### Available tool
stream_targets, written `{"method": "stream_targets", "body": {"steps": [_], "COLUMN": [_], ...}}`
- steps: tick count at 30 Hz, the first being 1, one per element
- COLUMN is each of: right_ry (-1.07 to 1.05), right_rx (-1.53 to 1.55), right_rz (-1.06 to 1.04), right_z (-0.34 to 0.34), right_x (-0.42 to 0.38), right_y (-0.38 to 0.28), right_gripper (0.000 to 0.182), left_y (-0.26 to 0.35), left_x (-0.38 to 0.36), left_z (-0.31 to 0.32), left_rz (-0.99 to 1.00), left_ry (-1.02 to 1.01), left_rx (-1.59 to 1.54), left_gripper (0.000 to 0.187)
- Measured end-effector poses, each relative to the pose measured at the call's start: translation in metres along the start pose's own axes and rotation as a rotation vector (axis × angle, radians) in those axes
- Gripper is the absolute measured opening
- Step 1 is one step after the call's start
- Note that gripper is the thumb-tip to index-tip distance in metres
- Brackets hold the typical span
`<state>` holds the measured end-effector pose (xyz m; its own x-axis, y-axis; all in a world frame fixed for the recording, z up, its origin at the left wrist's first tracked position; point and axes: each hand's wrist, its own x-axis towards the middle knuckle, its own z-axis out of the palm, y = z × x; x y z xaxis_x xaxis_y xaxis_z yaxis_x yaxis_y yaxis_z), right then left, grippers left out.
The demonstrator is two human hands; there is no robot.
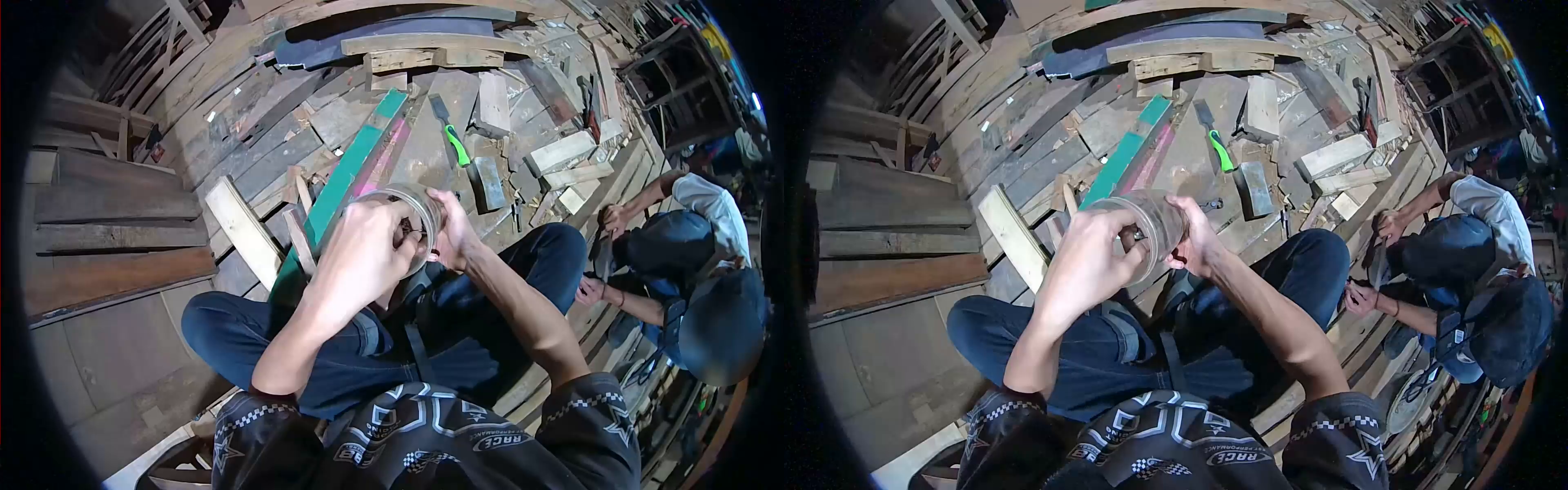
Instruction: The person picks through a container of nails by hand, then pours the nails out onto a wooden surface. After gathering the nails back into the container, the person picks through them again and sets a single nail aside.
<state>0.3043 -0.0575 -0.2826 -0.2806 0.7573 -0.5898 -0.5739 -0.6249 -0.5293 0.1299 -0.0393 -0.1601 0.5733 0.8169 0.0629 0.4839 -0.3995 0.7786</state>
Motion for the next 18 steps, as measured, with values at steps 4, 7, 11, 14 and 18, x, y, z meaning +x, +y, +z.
{"method": "stream_targets", "body": {"steps": [4, 7, 11, 14, 18], "right_ry": [-0.001, 0.009, -0.024, 0.008, 0.01], "right_rx": [0.042, 0.08, 0.085, 0.115, 0.14], "right_rz": [0.01, -0.018, -0.014, -0.031, -0.027], "right_z": [0.001, 0.0, -0.006, -0.001, -0.002], "right_x": [0.0, 0.004, 0.004, 0.001, 0.003], "right_y": [-0.001, 0.001, -0.002, -0.004, -0.003], "right_gripper": [0.06, 0.06, 0.059, 0.058, 0.059], "left_y": [0.005, 0.004, 0.01, 0.011, 0.0], "left_x": [-0.001, -0.003, 0.0, 0.003, 0.005], "left_z": [-0.013, -0.022, -0.03, -0.036, -0.036], "left_rz": [0.025, 0.081, -0.041, -0.146, -0.154], "left_ry": [-0.04, -0.019, -0.039, -0.109, -0.137], "left_rx": [-0.01, 0.009, -0.142, -0.241, -0.341], "left_gripper": [0.016, 0.015, 0.01, 0.007, 0.009]}}
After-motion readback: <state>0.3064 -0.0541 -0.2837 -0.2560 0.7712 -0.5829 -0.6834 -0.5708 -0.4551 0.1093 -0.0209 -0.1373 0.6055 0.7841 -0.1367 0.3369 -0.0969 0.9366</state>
